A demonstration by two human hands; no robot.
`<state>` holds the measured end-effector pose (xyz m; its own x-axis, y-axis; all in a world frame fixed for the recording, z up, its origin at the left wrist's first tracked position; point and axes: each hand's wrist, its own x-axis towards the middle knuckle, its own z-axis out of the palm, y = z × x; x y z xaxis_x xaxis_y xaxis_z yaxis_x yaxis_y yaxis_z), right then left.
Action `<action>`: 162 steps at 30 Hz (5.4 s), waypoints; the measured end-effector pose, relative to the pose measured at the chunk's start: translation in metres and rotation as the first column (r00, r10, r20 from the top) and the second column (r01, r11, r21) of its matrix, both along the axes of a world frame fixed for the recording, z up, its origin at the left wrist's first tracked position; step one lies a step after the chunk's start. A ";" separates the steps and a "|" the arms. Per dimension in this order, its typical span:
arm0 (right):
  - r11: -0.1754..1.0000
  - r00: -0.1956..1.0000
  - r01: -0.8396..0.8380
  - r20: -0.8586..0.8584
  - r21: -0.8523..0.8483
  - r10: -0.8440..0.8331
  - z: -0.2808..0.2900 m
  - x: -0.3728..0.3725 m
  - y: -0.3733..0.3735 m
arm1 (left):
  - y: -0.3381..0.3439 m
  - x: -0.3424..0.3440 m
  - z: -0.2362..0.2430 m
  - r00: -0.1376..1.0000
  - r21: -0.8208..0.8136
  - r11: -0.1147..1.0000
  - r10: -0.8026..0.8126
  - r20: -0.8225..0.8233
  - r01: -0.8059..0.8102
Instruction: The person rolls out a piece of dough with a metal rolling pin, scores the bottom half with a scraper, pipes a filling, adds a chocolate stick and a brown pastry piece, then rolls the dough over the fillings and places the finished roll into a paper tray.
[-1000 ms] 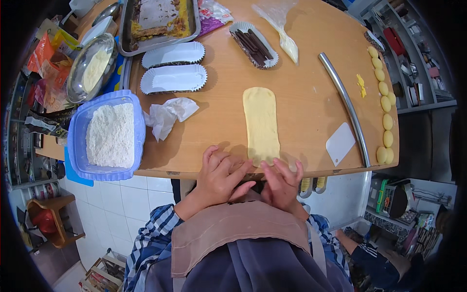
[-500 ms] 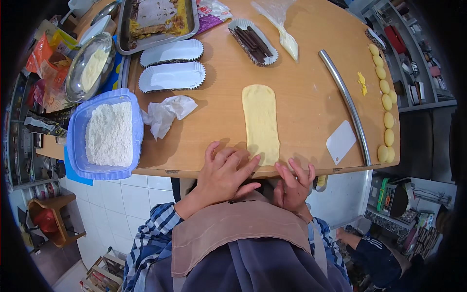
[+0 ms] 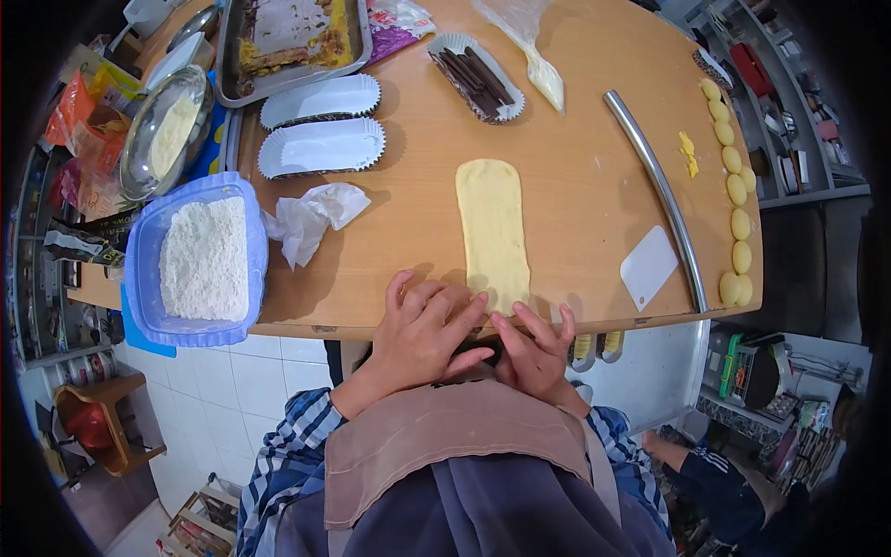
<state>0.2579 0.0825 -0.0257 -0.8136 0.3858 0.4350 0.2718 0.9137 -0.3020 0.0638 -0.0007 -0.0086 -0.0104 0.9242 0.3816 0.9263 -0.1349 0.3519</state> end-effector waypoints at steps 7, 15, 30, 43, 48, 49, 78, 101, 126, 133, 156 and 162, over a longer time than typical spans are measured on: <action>0.989 0.989 0.145 -0.022 -0.042 -0.146 0.012 -0.010 0.013 | 0.002 0.000 0.002 1.000 -0.047 0.999 -0.016 -0.027 0.014; 0.972 0.971 0.202 -0.108 -0.123 -0.215 0.023 -0.023 0.025 | 0.010 -0.006 0.012 0.991 -0.055 0.998 -0.005 0.137 0.013; 0.904 0.963 0.270 0.115 -0.331 -0.245 0.026 -0.026 0.036 | 0.026 -0.008 0.019 0.990 -0.158 0.980 0.128 0.052 -0.118; 0.912 0.975 0.221 0.044 -0.346 -0.219 0.032 -0.047 0.054 | 0.047 -0.013 0.025 0.983 -0.112 0.983 0.157 0.096 -0.147; 0.892 0.960 0.278 0.143 -0.357 -0.242 0.031 -0.048 0.059 | 0.049 -0.020 0.020 0.981 -0.145 0.975 0.180 0.069 -0.169; 0.892 0.965 0.262 0.092 -0.369 -0.246 0.034 -0.048 0.060 | 0.048 -0.020 0.020 0.977 -0.141 0.972 0.198 0.075 -0.186; 0.890 0.972 0.237 0.096 -0.390 -0.216 0.042 -0.063 0.095 | 0.080 -0.046 0.028 0.987 -0.104 0.983 0.157 0.042 -0.152; 0.896 0.896 0.321 -0.209 -0.308 -0.393 0.040 -0.052 0.108 | 0.100 -0.059 0.009 0.970 -0.060 0.993 0.115 0.215 -0.104; 0.732 0.772 0.594 -0.019 -0.334 -0.635 0.024 0.064 0.067 | 0.100 -0.061 0.011 0.913 -0.006 0.983 0.170 0.372 -0.181; 0.505 0.567 0.817 0.228 -0.280 -0.791 0.042 0.026 0.086 | 0.093 -0.063 0.011 0.910 0.017 0.983 0.160 0.384 -0.181; 0.511 0.674 0.599 0.044 -0.616 -0.737 0.066 0.023 0.059 | 0.001 -0.004 0.002 0.987 -0.010 0.988 -0.156 -0.021 0.156; 0.531 0.659 0.575 -0.033 -0.623 -0.752 0.065 0.030 0.056 | -0.006 -0.002 -0.010 0.991 0.092 0.986 -0.136 -0.009 0.136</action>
<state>0.2884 0.1387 0.0389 -0.1030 0.9867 0.1261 0.5575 0.1623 -0.8142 0.0622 -0.0064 -0.0187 0.1138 0.8778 0.4653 0.8980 -0.2913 0.3299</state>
